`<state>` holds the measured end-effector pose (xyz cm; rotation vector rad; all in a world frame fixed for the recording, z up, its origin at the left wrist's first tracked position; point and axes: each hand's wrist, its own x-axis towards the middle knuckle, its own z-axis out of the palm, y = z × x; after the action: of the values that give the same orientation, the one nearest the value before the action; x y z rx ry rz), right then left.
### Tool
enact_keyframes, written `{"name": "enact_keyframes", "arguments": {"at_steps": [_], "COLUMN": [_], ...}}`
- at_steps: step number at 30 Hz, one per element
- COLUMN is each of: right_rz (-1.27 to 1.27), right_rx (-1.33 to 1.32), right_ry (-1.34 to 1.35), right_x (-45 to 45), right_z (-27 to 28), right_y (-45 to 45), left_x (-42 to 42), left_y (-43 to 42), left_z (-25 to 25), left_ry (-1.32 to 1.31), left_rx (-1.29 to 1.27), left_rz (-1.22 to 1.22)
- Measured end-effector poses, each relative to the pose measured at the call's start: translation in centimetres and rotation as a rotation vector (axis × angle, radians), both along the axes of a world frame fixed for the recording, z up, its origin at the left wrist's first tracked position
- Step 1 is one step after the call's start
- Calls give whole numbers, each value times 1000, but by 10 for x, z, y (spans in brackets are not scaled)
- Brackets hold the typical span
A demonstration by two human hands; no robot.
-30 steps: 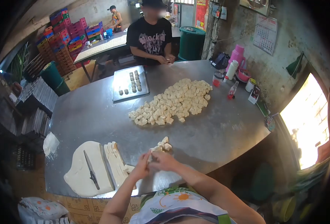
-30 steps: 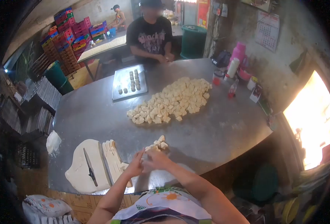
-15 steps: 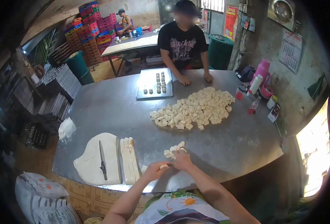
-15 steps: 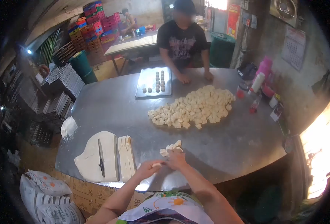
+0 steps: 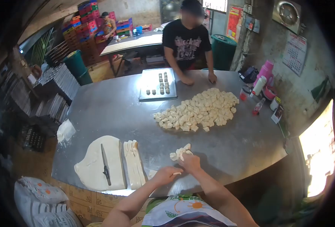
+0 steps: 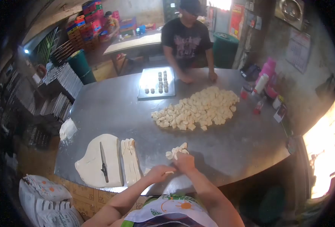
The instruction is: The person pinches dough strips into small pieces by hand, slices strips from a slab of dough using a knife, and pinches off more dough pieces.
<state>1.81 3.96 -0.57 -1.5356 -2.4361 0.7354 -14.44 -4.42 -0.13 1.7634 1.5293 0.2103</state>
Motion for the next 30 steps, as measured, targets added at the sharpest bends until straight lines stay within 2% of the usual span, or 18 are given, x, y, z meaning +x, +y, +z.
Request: {"name": "enact_keyframes", "arguments": {"at_steps": [3,4,6,7,11,12,15,16,17,18,19,20,22,23,24,26,28,30], "right_rz": [21,26,285,288,399,359,278,205,141,169,111,46,124,190,253,349,501,441], "right_rx": [119,122,264,281,-23,41,169,163,164,170,80,-15,139,290,437,309,-2,41], "right_ry": [157,156,353,351,643,637,629,413,200,213,155,90,214,339,463,534,646,641], "right_x": [22,21,9,4,0,0,4,9,10,10,14,18,18,16,14,6,2,-7], "right_z": [-19,-21,-21,-14,3,5,-5,-21,-30,-28,-27,-23,-9,-2,3,10,11,14], "right_y": [1,-2,-9,-2,-23,-22,-18,-9,0,7,13,13,8,3,-2,-3,-16,-21], "left_x": [-5,-5,-5,-6,-11,-9,6,11,17,18,15,15,9,7,9,4,-9,-22], "left_y": [-16,-17,-13,-1,9,9,3,-1,-7,-11,-13,-17,-19,-18,-16,2,12,17], "left_z": [-2,-11,-42,-53,-50,-56,-86,-69,-35,-9,1,8,16,13,5,-11,-32,-48], "left_ry": [-470,-471,-469,-469,-426,-419,-279,-272,-129,15,21,-142,-465,-460,-468,-472,-515,-593], "left_rx": [269,274,504,631,701,706,200,208,168,121,127,174,285,296,489,889,739,447], "left_rz": [179,183,294,344,223,225,387,412,256,95,115,157,234,248,273,303,267,179]}}
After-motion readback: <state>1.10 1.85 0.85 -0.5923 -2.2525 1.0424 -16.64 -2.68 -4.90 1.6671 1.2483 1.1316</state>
